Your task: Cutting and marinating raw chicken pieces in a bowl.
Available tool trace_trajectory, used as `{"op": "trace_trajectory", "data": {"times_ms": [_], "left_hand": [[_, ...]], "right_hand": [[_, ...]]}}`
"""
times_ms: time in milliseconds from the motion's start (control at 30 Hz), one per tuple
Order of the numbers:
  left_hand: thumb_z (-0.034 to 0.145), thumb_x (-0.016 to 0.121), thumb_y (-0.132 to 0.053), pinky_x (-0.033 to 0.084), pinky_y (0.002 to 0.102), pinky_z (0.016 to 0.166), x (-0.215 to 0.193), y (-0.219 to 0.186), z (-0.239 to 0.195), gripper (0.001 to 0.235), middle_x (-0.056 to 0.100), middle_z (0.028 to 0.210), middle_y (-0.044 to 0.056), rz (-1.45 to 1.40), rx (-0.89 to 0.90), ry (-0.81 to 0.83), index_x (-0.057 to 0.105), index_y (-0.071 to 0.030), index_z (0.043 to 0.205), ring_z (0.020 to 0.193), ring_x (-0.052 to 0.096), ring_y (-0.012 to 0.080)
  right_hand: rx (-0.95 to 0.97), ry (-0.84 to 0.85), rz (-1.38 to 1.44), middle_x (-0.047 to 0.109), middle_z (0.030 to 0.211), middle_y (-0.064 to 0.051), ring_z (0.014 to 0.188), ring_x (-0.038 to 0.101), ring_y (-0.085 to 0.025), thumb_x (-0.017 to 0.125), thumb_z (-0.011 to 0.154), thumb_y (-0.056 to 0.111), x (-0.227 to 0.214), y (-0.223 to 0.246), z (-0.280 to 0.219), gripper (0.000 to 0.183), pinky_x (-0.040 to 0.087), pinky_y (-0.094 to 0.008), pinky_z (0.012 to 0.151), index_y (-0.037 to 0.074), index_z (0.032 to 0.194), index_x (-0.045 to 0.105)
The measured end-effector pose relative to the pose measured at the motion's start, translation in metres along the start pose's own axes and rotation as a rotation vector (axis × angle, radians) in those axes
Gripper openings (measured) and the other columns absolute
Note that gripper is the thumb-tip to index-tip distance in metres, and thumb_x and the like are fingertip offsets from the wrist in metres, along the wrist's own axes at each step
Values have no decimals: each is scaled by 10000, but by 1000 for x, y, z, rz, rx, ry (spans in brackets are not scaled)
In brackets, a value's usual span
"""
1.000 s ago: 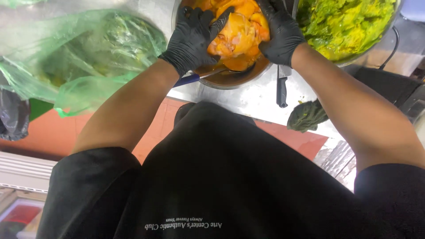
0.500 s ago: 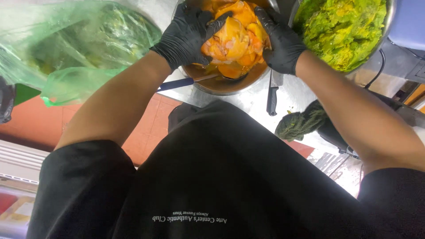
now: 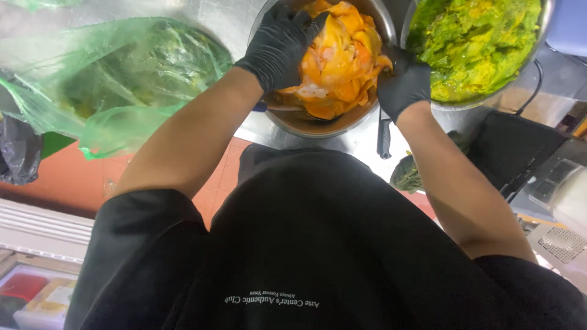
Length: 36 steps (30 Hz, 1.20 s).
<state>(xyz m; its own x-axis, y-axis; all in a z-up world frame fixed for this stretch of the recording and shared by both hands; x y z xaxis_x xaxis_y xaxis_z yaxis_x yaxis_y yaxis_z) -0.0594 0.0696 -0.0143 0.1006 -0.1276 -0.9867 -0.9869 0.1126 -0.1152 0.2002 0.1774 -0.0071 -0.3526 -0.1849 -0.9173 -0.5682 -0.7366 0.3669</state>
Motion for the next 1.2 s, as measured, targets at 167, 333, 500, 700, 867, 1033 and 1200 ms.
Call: {"op": "trace_trajectory", "data": {"times_ms": [167,333,500,700,867,1033,1200], "left_hand": [[619,832,-432,255,527,1145,3,-8,-11,1137,516,1396,274,-103,-87,5,334,-30,1559,1304,433,446],[629,839,-465,253,534,1148,-16,-14,-16,1221,491,1386,324,-184,-155,48,231,-12,1586,1276,439,465],[688,832,-470,272,566,1147,-8,-22,-24,1210,478,1356,306,-181,-194,58,208,-8,1616,1231,458,469],[753,780,-363,314,612,1080,-29,-42,-37,1055,487,1336,247,14,-88,-58,258,-107,1634,1228,467,428],[978,668,-251,281,592,1157,9,-46,-47,823,460,1430,145,219,90,-347,242,-240,1682,1314,431,345],[1065,616,-198,233,596,1255,-13,-31,-47,729,454,1533,143,55,161,-228,283,-222,1713,1418,421,346],[917,631,-227,211,601,1210,-4,-23,-39,603,529,1455,226,50,53,-88,506,-122,1498,1406,433,427]], "right_hand": [[54,-47,28,743,1093,-193,939,738,-375,680,950,36,-18,-14,7,314,605,-428,838,81,1257,732],[151,-65,-30,746,1105,-187,938,735,-335,758,938,92,-37,26,-29,311,592,-396,862,35,1243,731],[348,42,527,698,1297,-171,1104,752,-217,766,924,150,-3,55,-71,441,648,-324,931,70,1344,657],[169,86,430,613,1454,-206,1281,656,-322,879,932,182,-37,21,4,696,582,-385,1055,75,1519,522],[-74,346,413,511,1529,-260,1406,507,-413,886,819,140,-39,25,51,891,439,-429,1162,42,1573,422],[-122,545,441,509,1506,-251,1392,501,-402,882,715,108,-15,32,44,989,414,-426,1169,49,1582,409],[-36,520,460,509,1467,-236,1354,527,-385,895,722,139,-3,36,35,973,431,-403,1157,25,1554,404]]}}
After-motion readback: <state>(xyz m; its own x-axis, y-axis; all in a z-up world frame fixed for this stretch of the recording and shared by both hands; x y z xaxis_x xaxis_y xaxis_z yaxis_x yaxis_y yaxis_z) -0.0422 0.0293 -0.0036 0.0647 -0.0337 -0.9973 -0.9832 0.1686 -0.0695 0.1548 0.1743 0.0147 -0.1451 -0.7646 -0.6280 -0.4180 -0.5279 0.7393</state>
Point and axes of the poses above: each hand's wrist, its own z-axis towards the middle knuckle, its own x-axis out of the palm, y = z × x, the point moved 3 cm from there along z, towards the middle knuckle
